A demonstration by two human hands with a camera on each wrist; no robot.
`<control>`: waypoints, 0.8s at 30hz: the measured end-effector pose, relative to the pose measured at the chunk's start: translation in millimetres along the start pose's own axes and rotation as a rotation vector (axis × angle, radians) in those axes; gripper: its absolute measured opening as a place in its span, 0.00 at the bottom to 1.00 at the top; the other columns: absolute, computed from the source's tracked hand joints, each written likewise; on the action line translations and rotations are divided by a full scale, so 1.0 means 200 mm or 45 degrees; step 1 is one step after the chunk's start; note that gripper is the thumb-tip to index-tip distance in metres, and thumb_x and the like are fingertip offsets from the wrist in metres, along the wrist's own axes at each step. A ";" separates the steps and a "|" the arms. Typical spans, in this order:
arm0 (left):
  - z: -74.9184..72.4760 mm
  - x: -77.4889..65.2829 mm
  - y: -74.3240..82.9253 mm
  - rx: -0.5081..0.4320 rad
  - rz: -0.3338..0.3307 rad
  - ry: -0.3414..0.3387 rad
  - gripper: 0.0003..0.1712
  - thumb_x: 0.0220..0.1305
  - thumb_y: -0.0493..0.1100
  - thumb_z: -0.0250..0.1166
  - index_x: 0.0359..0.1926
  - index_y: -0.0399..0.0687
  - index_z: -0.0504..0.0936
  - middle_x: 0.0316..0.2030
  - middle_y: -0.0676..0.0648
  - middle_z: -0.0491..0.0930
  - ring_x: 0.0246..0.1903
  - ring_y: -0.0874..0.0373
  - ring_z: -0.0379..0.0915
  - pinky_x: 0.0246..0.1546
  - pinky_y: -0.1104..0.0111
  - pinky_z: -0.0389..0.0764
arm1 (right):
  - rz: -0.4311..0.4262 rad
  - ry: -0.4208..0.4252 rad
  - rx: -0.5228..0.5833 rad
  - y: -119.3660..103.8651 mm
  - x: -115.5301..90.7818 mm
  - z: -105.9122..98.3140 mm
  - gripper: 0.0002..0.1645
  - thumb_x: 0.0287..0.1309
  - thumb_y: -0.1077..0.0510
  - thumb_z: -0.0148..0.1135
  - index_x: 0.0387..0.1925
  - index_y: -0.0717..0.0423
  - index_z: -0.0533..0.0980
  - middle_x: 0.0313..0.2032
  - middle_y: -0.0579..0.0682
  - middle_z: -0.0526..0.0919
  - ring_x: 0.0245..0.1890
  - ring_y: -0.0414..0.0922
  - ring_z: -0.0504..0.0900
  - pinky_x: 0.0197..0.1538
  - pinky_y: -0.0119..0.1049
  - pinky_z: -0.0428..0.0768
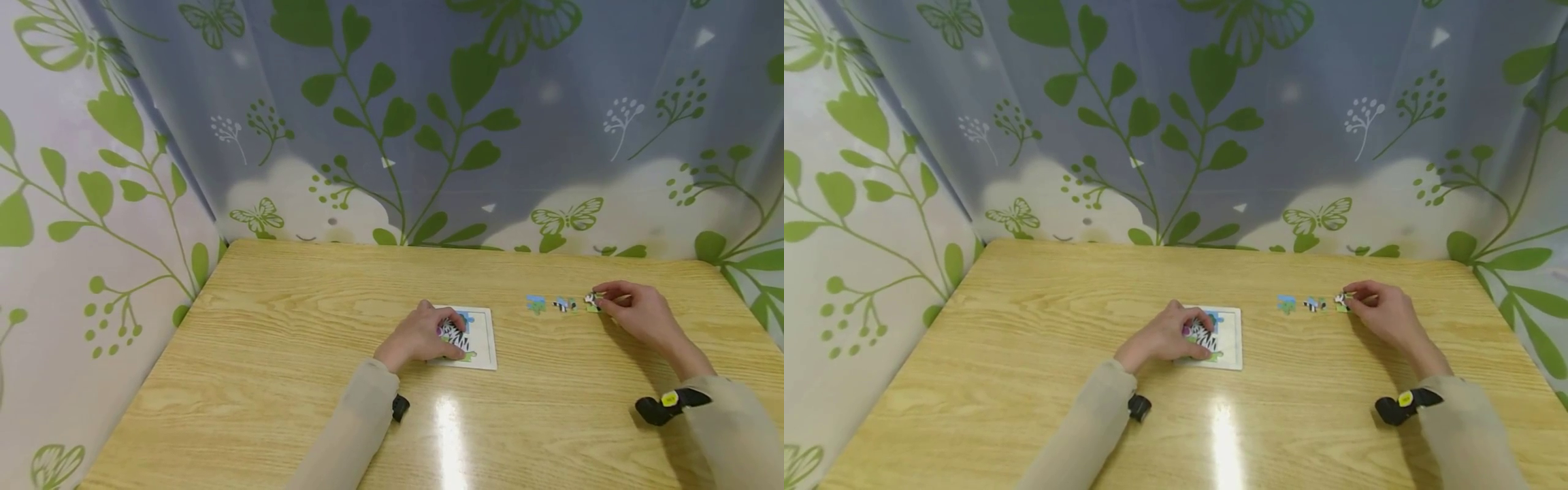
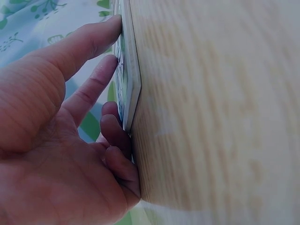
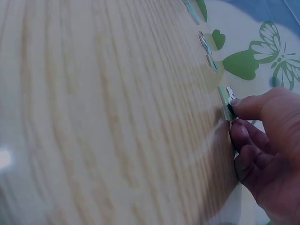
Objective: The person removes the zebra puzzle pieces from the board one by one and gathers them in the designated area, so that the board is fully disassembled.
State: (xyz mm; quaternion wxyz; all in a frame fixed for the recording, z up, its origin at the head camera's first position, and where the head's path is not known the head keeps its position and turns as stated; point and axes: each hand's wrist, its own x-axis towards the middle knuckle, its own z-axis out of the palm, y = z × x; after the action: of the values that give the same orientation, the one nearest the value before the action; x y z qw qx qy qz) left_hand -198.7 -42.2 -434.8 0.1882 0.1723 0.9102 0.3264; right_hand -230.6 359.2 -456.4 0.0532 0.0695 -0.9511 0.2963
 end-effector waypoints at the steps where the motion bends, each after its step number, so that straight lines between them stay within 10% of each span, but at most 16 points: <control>1: 0.00 0.00 0.00 0.004 0.001 0.000 0.20 0.56 0.53 0.78 0.49 0.65 0.83 0.48 0.48 0.69 0.44 0.56 0.63 0.44 0.65 0.65 | -0.010 0.000 -0.014 0.00 0.00 0.00 0.13 0.69 0.58 0.64 0.50 0.61 0.82 0.41 0.62 0.86 0.30 0.22 0.72 0.30 0.28 0.75; 24: -0.03 0.00 -0.01 -0.024 0.105 -0.026 0.16 0.66 0.52 0.70 0.53 0.57 0.84 0.41 0.48 0.72 0.41 0.57 0.63 0.40 0.67 0.65 | -0.088 0.052 0.121 -0.18 -0.06 0.02 0.16 0.70 0.55 0.63 0.52 0.61 0.82 0.43 0.63 0.86 0.32 0.22 0.74 0.30 0.29 0.76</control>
State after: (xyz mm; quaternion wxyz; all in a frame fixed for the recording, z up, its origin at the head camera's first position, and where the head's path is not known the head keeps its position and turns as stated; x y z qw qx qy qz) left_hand -201.3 -47.5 -431.2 0.1854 0.2112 0.8972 0.3406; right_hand -213.8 328.5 -441.7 0.0795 0.0987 -0.9317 0.3405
